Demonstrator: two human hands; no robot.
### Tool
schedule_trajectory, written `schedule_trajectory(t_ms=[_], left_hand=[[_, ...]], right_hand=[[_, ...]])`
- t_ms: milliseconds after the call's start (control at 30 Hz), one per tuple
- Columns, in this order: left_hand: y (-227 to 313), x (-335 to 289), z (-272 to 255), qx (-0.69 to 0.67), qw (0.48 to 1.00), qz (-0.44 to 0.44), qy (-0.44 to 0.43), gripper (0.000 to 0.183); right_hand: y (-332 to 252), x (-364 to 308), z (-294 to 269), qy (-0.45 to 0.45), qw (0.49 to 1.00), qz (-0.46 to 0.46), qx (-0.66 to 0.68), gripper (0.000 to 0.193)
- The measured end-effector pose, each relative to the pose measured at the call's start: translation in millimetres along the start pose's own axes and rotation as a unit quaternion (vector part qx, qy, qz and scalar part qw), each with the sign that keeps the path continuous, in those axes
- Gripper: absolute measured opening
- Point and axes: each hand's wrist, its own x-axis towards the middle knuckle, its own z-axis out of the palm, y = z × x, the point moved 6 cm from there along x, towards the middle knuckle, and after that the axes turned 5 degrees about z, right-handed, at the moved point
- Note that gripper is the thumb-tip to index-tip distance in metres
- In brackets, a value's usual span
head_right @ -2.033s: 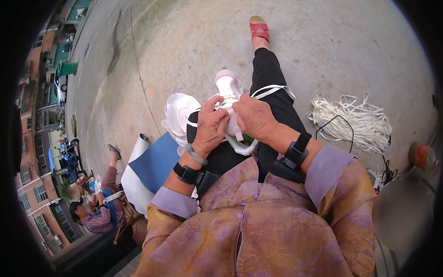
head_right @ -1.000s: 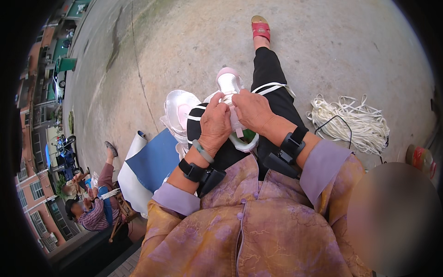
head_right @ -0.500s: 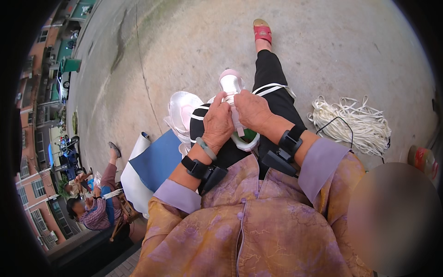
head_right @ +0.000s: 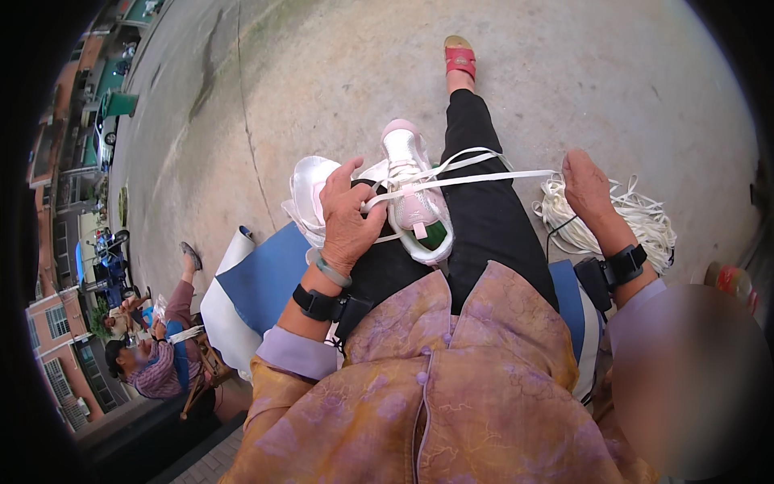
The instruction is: Lacing a pair of white and pink sneakers while sitting outdoors.
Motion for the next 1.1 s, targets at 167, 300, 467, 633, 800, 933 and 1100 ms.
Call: schedule_trajectory(t_ms=[167, 300, 467, 633, 800, 933, 1100], left_hand=[[-3, -1, -17, -0.053, 0.998, -0.020, 0.022, 0.010], [6, 6, -22, -0.076, 0.996, -0.021, 0.027, 0.011], [13, 13, -18, -0.104, 0.994, -0.020, 0.031, 0.013], [8, 7, 1, -0.086, 0.996, 0.006, 0.011, 0.017], [4, 3, 16, -0.043, 0.999, 0.023, -0.005, 0.025], [-9, -4, 16, -0.069, 0.997, -0.020, 0.013, 0.025], [6, -4, 21, -0.085, 0.996, -0.011, -0.016, 0.021]], right_hand=[[-100, -9, 14, 0.056, 0.970, -0.235, -0.013, 0.018], [-162, -7, 41, 0.037, 0.946, -0.321, -0.011, 0.014], [-166, -11, 51, -0.001, 0.913, -0.402, -0.069, 0.006], [-110, -29, 10, 0.042, 0.931, -0.355, -0.079, 0.007], [-3, -54, -16, 0.083, 0.955, -0.244, -0.148, 0.013], [26, -57, -10, 0.042, 0.970, -0.198, -0.132, 0.019], [-64, -35, -5, 0.038, 0.964, -0.261, 0.032, 0.042]])
